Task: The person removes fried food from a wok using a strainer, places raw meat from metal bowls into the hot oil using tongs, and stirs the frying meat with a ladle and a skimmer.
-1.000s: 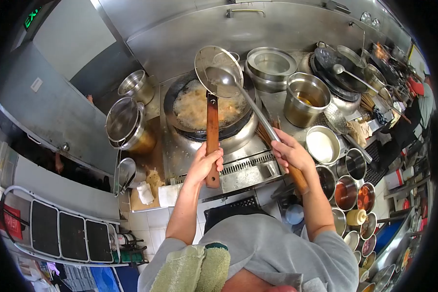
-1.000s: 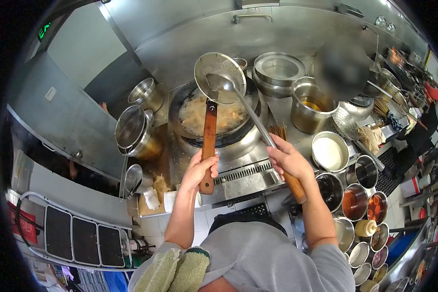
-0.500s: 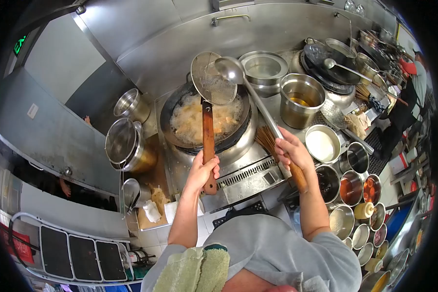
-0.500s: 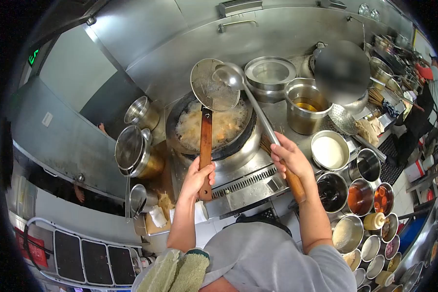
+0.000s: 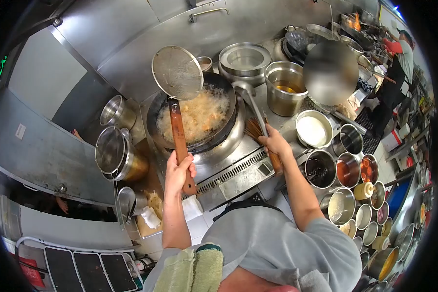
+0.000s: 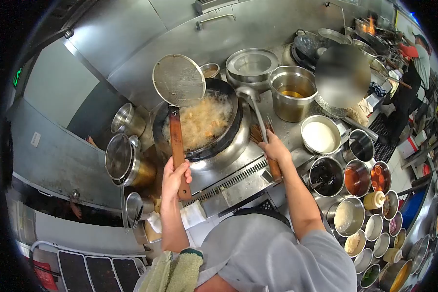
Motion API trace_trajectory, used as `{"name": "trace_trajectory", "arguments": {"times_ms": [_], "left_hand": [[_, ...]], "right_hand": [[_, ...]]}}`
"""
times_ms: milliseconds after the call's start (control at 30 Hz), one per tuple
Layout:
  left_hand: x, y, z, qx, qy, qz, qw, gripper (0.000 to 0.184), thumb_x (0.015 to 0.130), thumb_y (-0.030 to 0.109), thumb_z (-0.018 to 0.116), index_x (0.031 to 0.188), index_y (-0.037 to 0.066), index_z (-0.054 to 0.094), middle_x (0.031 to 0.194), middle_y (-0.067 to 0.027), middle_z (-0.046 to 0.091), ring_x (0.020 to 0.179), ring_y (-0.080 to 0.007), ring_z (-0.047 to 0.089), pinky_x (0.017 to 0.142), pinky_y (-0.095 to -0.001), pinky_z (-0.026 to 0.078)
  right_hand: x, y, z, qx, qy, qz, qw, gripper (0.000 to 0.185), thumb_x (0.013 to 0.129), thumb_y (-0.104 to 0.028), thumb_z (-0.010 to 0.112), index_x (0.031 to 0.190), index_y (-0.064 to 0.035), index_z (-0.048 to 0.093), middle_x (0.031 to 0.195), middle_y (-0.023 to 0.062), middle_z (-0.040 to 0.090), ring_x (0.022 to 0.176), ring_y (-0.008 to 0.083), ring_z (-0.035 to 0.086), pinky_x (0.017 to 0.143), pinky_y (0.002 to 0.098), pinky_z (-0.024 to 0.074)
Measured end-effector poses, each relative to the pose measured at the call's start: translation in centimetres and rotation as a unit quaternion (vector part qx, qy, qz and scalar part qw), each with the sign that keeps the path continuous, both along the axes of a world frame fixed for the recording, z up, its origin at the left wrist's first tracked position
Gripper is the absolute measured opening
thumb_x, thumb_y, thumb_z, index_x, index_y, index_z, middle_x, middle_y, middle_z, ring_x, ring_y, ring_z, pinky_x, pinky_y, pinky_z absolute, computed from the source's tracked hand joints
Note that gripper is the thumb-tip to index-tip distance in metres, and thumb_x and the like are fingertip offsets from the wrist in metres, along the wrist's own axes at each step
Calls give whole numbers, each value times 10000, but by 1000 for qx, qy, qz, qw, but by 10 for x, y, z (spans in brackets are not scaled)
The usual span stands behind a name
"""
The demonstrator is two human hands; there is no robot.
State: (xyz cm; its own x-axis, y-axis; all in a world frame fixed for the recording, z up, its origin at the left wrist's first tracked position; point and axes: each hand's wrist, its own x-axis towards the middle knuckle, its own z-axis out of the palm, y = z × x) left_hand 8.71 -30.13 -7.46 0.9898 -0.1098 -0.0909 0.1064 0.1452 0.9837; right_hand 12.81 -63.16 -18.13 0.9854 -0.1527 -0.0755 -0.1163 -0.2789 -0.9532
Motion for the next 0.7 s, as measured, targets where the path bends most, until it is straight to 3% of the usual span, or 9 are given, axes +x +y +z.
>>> {"name": "trace_trajectory", "arguments": {"times_ms": [67,133,233,400,467,533,600,700], "left_hand": [[-2,8,3,5,-6,7,1000,217,886,8,541,1093,1,474,864,-61,527,594,-96,489,457,-240,417],[-10,14,5,16,-12,22,1000,225,886,5,540,1099,0,469,870,-63,527,596,-96,486,462,-241,416],[-14,18,9,-13,-3,40,999,180,893,8,532,1059,12,462,859,-61,513,596,-98,485,460,-252,415],[-26,32,13,-45,19,57,997,245,889,-1,533,1121,12,458,874,-63,516,593,-96,479,457,-245,401],[-30,39,14,-48,21,55,997,262,891,4,534,1140,9,455,876,-63,518,589,-94,477,458,-242,400],[-34,45,12,-57,33,61,996,272,891,7,535,1150,6,453,880,-65,520,588,-94,477,461,-241,400],[-38,46,13,-60,35,70,995,287,891,10,535,1165,3,448,881,-69,520,591,-95,477,466,-239,402],[-40,45,11,-69,43,55,995,299,892,14,537,1175,2,444,882,-72,519,594,-97,477,469,-241,406]], "right_hand": [[1,-4,8,52,22,2,998,599,834,-83,571,1380,-20,331,654,45,526,453,109,470,384,294,412],[1,-5,17,19,19,-15,1000,567,834,-80,564,1355,1,354,647,42,515,454,108,462,389,288,415],[10,-23,22,127,90,81,985,568,821,-68,560,1349,6,366,615,13,476,444,95,431,391,272,401],[1,-34,44,172,29,33,984,495,861,-76,554,1312,19,374,614,12,458,444,97,436,370,262,384],[-15,-37,64,325,7,64,944,419,875,-74,528,1270,1,411,623,-6,433,433,74,402,357,244,355],[-27,-40,70,371,14,44,927,368,897,-91,518,1249,-27,431,636,-23,400,422,38,363,333,205,320],[-33,-54,60,513,16,71,855,354,918,-99,504,1261,-47,433,639,-29,379,404,13,347,308,167,284],[-44,-59,48,605,-3,112,788,399,952,-110,467,1337,-57,379,650,-18,368,380,7,330,280,160,284]]}}
